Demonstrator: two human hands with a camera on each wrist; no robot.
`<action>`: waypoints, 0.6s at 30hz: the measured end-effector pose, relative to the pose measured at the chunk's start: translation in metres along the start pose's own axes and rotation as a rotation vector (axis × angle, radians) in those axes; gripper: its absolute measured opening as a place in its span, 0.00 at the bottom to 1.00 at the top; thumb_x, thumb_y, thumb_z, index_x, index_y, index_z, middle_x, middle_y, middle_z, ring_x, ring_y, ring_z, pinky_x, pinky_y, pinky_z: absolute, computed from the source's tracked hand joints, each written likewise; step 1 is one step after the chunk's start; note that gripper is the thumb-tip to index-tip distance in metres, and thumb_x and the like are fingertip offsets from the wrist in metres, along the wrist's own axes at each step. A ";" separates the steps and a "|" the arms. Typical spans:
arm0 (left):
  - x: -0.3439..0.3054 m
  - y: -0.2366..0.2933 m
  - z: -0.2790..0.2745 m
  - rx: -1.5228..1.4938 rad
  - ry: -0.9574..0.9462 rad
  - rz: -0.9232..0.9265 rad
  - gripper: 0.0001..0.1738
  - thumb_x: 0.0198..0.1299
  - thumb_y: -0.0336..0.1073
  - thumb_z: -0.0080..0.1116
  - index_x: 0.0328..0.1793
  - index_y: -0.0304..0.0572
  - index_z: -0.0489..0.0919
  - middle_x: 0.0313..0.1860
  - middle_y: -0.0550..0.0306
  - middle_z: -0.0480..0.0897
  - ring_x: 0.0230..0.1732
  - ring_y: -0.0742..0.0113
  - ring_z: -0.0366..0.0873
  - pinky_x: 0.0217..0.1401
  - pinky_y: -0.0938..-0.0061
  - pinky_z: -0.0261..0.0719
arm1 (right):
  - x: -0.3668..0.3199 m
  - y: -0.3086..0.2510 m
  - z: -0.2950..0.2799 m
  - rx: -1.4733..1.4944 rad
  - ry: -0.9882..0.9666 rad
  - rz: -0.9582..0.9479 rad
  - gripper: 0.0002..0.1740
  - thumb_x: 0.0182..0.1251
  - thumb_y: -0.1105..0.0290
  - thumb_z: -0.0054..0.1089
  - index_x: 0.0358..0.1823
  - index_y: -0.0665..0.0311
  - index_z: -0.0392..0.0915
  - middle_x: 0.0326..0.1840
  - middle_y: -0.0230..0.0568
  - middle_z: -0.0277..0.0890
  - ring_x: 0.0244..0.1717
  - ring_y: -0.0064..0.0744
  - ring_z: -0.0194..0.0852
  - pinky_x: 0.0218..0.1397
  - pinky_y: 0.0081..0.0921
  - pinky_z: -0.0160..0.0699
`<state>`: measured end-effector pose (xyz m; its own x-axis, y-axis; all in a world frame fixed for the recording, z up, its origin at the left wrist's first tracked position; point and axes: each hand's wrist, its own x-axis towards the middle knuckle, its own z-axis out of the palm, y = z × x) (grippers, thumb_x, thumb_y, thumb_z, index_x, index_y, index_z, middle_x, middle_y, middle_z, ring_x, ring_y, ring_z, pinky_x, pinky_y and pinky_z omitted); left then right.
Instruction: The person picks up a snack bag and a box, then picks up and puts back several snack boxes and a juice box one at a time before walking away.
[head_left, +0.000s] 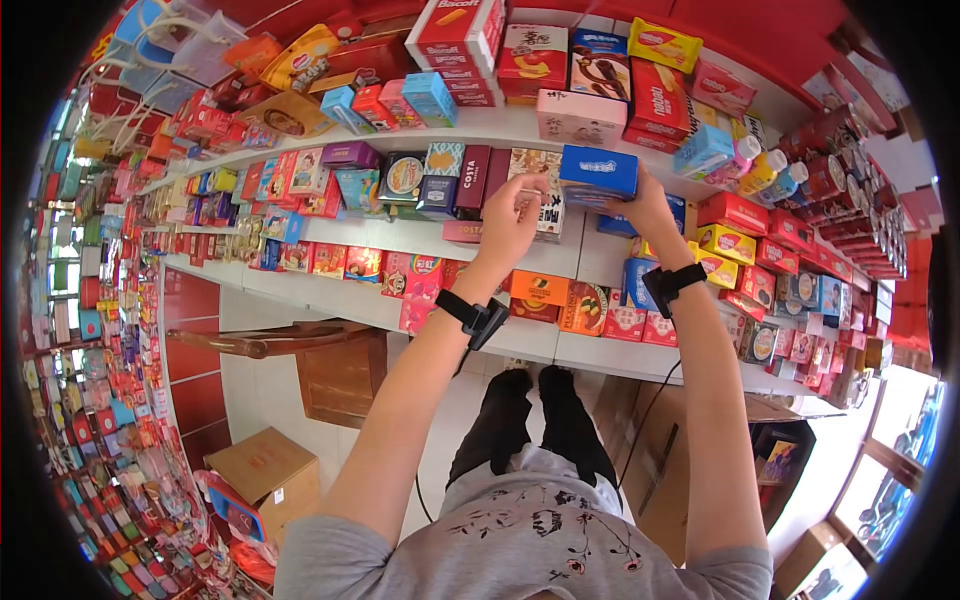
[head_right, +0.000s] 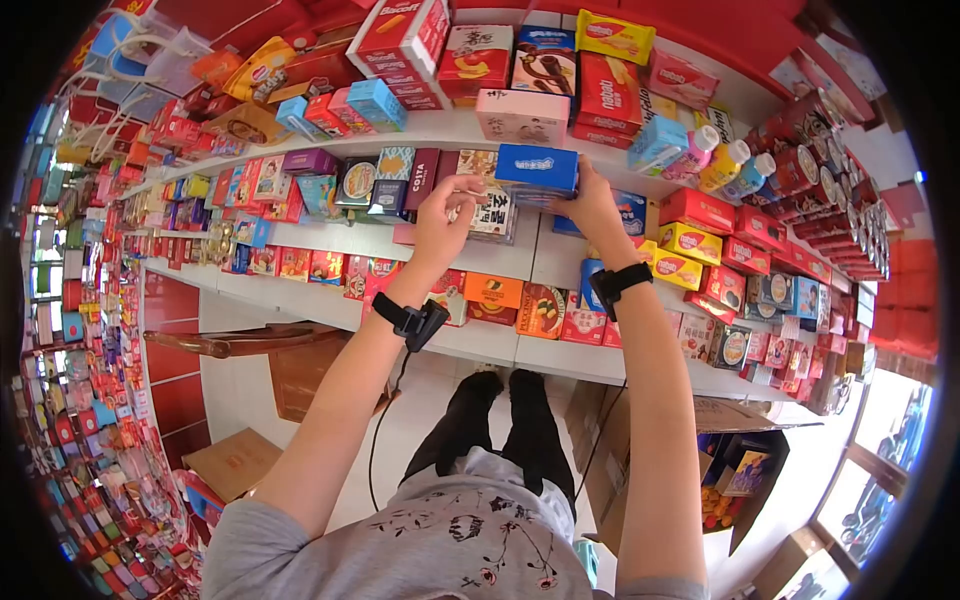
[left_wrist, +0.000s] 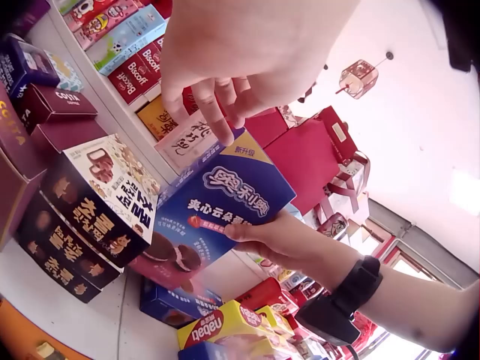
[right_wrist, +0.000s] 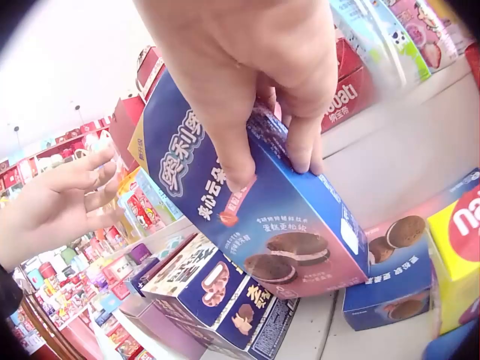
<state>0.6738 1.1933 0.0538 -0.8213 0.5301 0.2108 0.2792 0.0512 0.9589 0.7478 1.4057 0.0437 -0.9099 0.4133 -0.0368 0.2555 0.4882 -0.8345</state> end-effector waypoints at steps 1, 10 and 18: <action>-0.002 0.001 -0.001 -0.021 0.000 -0.020 0.14 0.55 0.18 0.46 0.47 0.35 0.73 0.39 0.56 0.79 0.38 0.72 0.80 0.34 0.83 0.71 | 0.001 -0.002 0.002 -0.003 -0.006 -0.005 0.33 0.38 0.76 0.70 0.49 0.68 0.65 0.41 0.56 0.77 0.46 0.49 0.77 0.47 0.32 0.74; -0.012 -0.011 -0.023 -0.033 0.050 0.012 0.13 0.55 0.17 0.44 0.45 0.33 0.74 0.35 0.54 0.80 0.36 0.69 0.81 0.40 0.79 0.76 | 0.011 0.001 0.024 0.065 0.012 -0.063 0.32 0.38 0.78 0.69 0.49 0.68 0.65 0.41 0.54 0.77 0.44 0.46 0.77 0.47 0.30 0.74; -0.018 -0.017 -0.029 -0.024 0.010 -0.065 0.12 0.59 0.19 0.43 0.46 0.33 0.73 0.36 0.56 0.78 0.38 0.72 0.78 0.45 0.79 0.74 | 0.018 0.027 0.030 0.073 0.022 -0.067 0.35 0.39 0.78 0.68 0.53 0.70 0.63 0.43 0.56 0.75 0.47 0.49 0.75 0.50 0.32 0.72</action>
<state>0.6693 1.1581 0.0391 -0.8421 0.5181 0.1496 0.2132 0.0649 0.9749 0.7289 1.4036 0.0038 -0.9164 0.3990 0.0314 0.1694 0.4578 -0.8727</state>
